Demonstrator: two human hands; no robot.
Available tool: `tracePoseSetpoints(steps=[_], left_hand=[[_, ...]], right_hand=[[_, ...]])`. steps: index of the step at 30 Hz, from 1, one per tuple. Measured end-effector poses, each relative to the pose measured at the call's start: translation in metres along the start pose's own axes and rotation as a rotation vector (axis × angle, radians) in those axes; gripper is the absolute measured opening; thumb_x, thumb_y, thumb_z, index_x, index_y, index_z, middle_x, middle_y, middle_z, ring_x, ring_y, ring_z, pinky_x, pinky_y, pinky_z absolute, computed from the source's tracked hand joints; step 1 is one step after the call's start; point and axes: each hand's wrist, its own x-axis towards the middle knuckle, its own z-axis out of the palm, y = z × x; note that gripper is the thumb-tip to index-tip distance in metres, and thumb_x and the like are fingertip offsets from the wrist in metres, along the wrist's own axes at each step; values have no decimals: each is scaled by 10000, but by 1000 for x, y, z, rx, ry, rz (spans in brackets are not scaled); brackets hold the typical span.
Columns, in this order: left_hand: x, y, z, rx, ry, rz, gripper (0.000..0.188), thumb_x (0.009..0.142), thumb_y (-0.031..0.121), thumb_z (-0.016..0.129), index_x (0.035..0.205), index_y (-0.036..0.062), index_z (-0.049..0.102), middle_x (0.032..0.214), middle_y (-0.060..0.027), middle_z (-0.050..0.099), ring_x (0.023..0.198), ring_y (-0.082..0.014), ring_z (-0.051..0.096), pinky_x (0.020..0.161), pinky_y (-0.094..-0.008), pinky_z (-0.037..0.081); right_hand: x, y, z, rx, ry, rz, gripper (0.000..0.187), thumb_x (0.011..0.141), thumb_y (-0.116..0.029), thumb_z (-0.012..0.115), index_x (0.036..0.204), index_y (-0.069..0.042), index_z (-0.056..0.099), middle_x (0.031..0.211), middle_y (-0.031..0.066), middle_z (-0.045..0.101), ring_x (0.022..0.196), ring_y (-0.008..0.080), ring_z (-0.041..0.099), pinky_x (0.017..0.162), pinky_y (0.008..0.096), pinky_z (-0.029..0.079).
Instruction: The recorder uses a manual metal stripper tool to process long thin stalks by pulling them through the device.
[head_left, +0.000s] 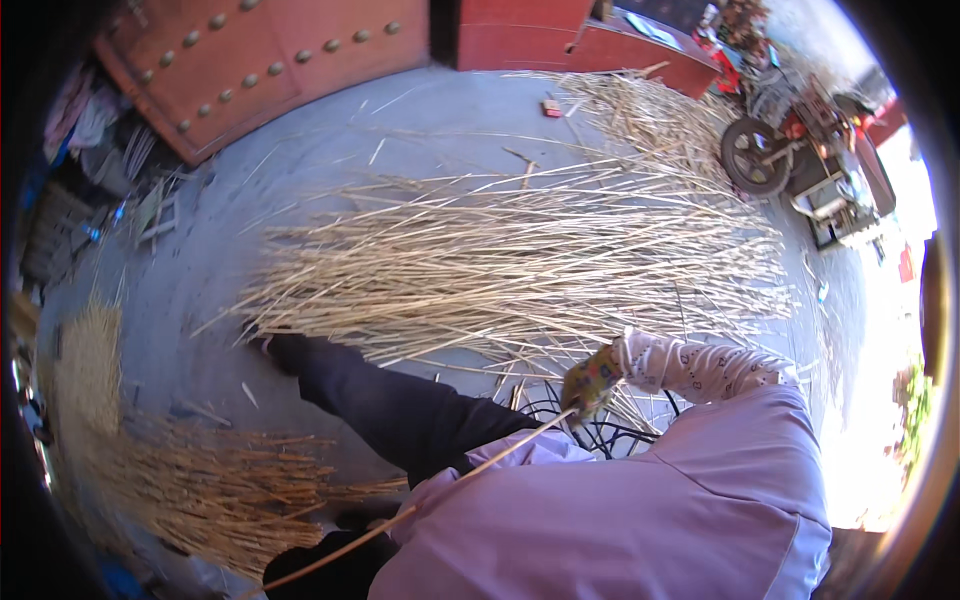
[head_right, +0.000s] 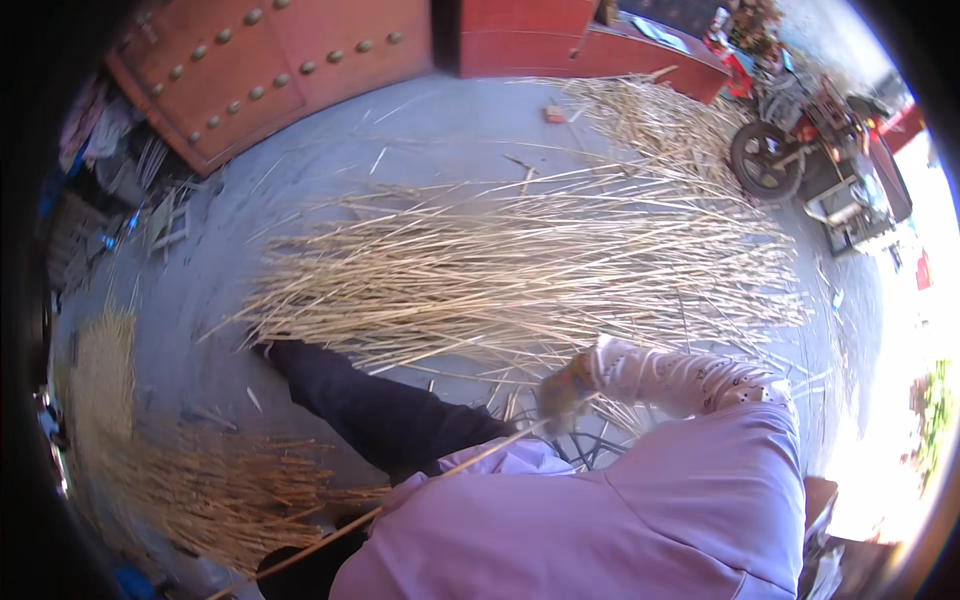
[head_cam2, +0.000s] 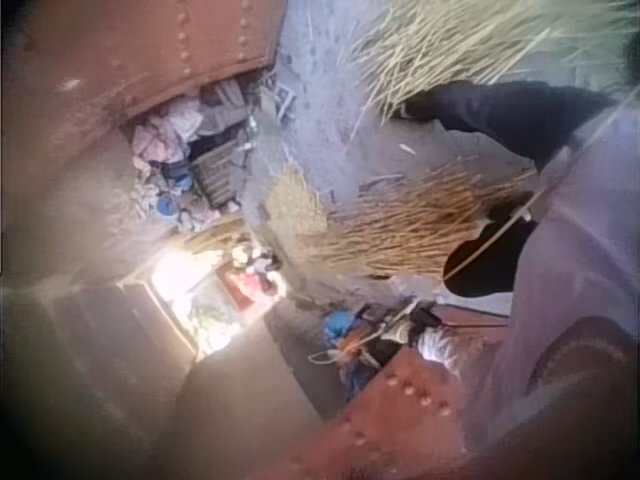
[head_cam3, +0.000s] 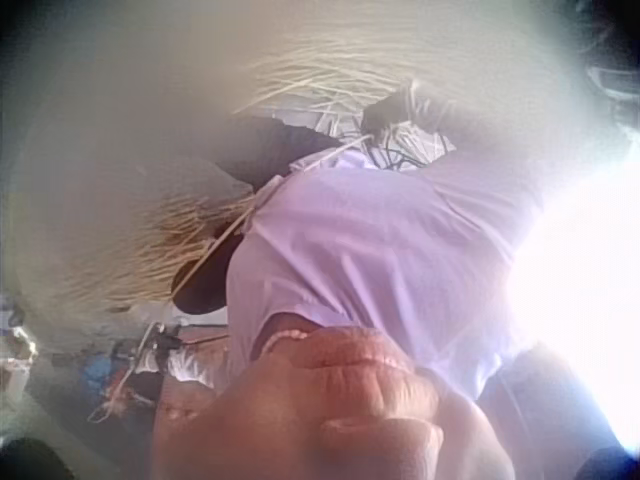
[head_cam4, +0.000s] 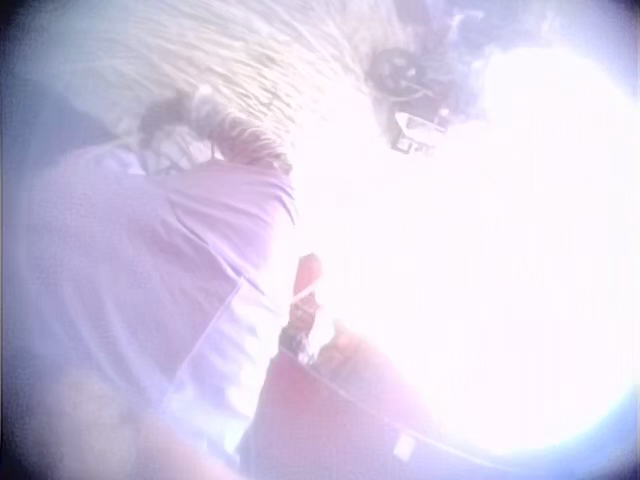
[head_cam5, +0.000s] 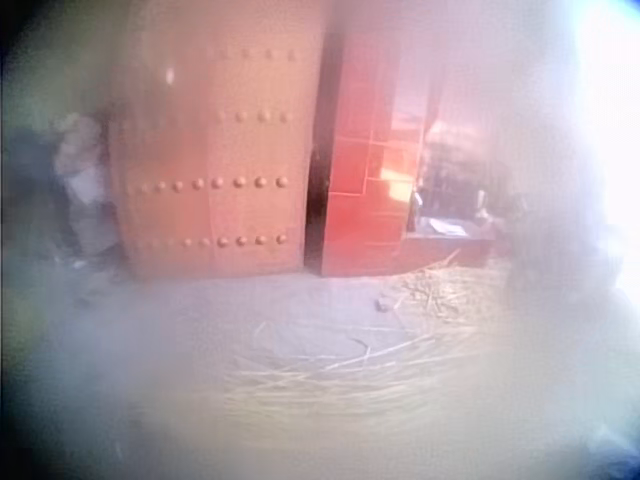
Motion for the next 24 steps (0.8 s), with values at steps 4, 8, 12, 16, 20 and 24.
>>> tracePoseSetpoints(steps=[4,8,12,16,20,24], left_hand=[[-11,83,66,150,-98,283,439,778,414,408,1050,87,520,1004,-87,535,941,-234,497,837,-374,364],[-19,165,106,246,-138,431,446,778,422,405,1053,90,518,1012,-82,531,947,-232,492,842,-375,359],[-23,220,122,277,-142,513,452,778,430,403,1057,92,516,1021,-76,526,953,-230,487,846,-377,353],[-22,249,127,308,-127,554,458,778,438,400,1060,95,513,1030,-71,522,959,-228,482,851,-379,348],[-18,256,132,339,-122,573,465,778,446,397,1064,97,511,1038,-66,518,964,-226,478,856,-381,343],[-7,248,136,396,-119,567,471,778,454,394,1067,100,509,1047,-60,513,970,-224,473,860,-383,337]], right_hand=[[11,104,45,527,53,-217,236,672,-47,606,903,-96,599,800,36,599,697,130,547,555,256,449],[-2,114,62,305,78,-76,257,652,-60,636,905,-87,597,787,45,603,703,133,560,567,246,462],[-24,134,93,333,153,34,290,632,-165,682,886,-51,600,742,66,604,652,169,578,551,248,476],[-26,101,85,-62,283,466,445,579,-360,708,860,-29,612,769,72,605,667,203,582,548,313,475],[-18,-43,29,-521,1128,2,95,647,-174,514,637,-90,558,658,84,558,641,252,566,527,338,461],[53,-182,-57,-870,2038,-473,249,717,-208,423,950,-138,478,945,88,455,880,238,468,691,354,410]])
